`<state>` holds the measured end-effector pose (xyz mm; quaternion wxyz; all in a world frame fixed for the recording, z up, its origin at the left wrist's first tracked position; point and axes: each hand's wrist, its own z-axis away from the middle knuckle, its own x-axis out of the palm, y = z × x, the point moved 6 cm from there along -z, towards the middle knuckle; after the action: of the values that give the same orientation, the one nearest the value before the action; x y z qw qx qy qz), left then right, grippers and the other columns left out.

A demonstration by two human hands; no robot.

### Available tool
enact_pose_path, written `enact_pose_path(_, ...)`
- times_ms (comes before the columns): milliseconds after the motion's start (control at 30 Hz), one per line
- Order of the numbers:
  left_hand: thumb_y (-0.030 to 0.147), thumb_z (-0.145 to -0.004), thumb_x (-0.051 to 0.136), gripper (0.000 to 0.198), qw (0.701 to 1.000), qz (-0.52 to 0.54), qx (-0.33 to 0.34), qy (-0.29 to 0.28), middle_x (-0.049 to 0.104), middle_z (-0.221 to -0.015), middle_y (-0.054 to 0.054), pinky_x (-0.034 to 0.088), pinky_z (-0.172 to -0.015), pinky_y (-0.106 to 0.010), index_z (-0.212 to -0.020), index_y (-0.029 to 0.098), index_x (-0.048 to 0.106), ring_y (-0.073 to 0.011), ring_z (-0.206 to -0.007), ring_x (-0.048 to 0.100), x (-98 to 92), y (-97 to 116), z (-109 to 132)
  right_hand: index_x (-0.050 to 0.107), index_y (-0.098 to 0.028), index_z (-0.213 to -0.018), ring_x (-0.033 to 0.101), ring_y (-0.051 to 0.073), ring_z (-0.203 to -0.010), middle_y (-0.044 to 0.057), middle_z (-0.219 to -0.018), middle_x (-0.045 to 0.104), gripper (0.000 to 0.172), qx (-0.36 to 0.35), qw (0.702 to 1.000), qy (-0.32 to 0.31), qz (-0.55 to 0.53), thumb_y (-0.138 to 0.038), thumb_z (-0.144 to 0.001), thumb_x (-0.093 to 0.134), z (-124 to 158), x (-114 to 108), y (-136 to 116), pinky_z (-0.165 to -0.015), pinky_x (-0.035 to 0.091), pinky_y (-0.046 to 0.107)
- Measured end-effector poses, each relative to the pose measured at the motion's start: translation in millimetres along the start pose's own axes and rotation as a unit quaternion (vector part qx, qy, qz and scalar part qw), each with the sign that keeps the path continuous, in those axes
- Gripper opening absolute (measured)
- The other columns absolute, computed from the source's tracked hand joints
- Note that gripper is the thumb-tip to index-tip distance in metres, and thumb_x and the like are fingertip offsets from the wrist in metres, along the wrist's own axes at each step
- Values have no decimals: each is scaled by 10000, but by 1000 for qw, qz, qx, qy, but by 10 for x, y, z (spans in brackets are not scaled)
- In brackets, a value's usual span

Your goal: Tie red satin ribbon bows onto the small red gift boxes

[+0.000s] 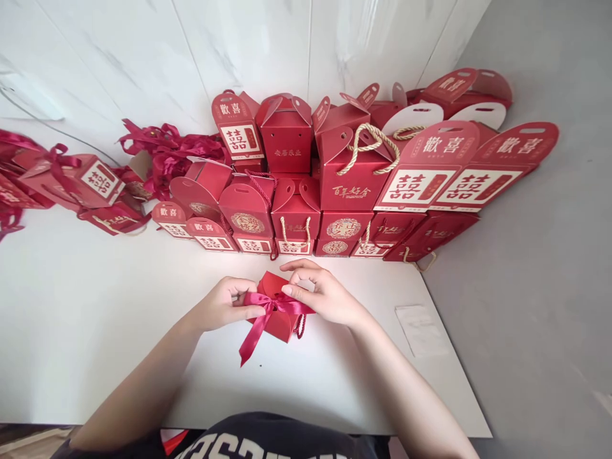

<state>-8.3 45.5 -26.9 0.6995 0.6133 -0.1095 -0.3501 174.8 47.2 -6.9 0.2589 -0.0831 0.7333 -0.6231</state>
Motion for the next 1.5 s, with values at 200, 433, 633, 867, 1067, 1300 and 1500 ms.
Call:
enact_pose_path(200, 415, -741, 743, 356, 1000, -4, -6, 20, 369, -579, 63, 267, -512, -206, -653, 137, 540, -73, -550, 326, -20, 54, -4, 695, -229, -803, 420, 259, -1359, 53, -1426, 501, 160, -18, 993, -109, 40, -365, -883, 667, -50, 13, -9, -1069, 383, 447)
enact_pose_path(433, 423, -639, 818, 370, 1000, -10, -24, 2, 395, -599, 69, 251, -512, -201, -723, 142, 593, -72, -554, 308, -21, 43, -12, 652, -197, -703, 535, 245, -1244, 81, -1330, 564, 284, -19, 993, -106, -43, -383, -915, 619, -80, 27, 133, -1085, 371, 454)
enact_pose_path(633, 439, -650, 801, 369, 999, 14, -36, -27, 455, -659, 40, 335, -542, -221, -804, 151, 629, -96, -591, 388, 11, -1, -27, 625, -193, -703, 533, 251, -1242, 91, -1344, 537, 343, 0, 992, -62, -110, -427, -944, 559, -10, 104, 373, -1076, 382, 452)
enact_pose_path(867, 400, -655, 817, 401, 1000, -24, -9, 7, 360, -594, 70, 265, -518, -201, -641, 150, 503, -71, -558, 316, -59, 9, -20, 605, -198, -699, 539, 227, -1053, 84, -1062, 564, 286, -90, 995, 50, 16, -342, -944, 571, 80, 68, 122, -975, 403, 427)
enact_pose_path(1067, 406, -693, 788, 449, 997, -79, 0, 21, 319, -581, 72, 228, -508, -204, -606, 161, 422, -69, -546, 277, -65, 85, 15, 561, -193, -658, 525, 217, -1038, 74, -1052, 541, 336, -77, 996, 45, 5, -353, -953, 551, 51, 86, 105, -989, 389, 414)
enact_pose_path(1300, 456, -668, 794, 413, 999, -18, -40, 1, 427, -621, 52, 318, -536, -212, -664, 158, 508, -89, -572, 380, -47, -69, -44, 527, -184, -609, 519, 223, -1106, 76, -1141, 534, 412, -20, 988, 47, -145, -407, -956, 538, 3, 137, 395, -986, 397, 381)
enact_pose_path(1500, 413, -665, 813, 412, 998, 26, -59, -5, 371, -582, 70, 287, -510, -200, -662, 156, 491, -66, -525, 342, -41, -113, -81, 516, -182, -598, 507, 225, -1139, 73, -1115, 530, 418, 1, 980, 61, -190, -407, -949, 553, -6, 149, 490, -989, 388, 371)
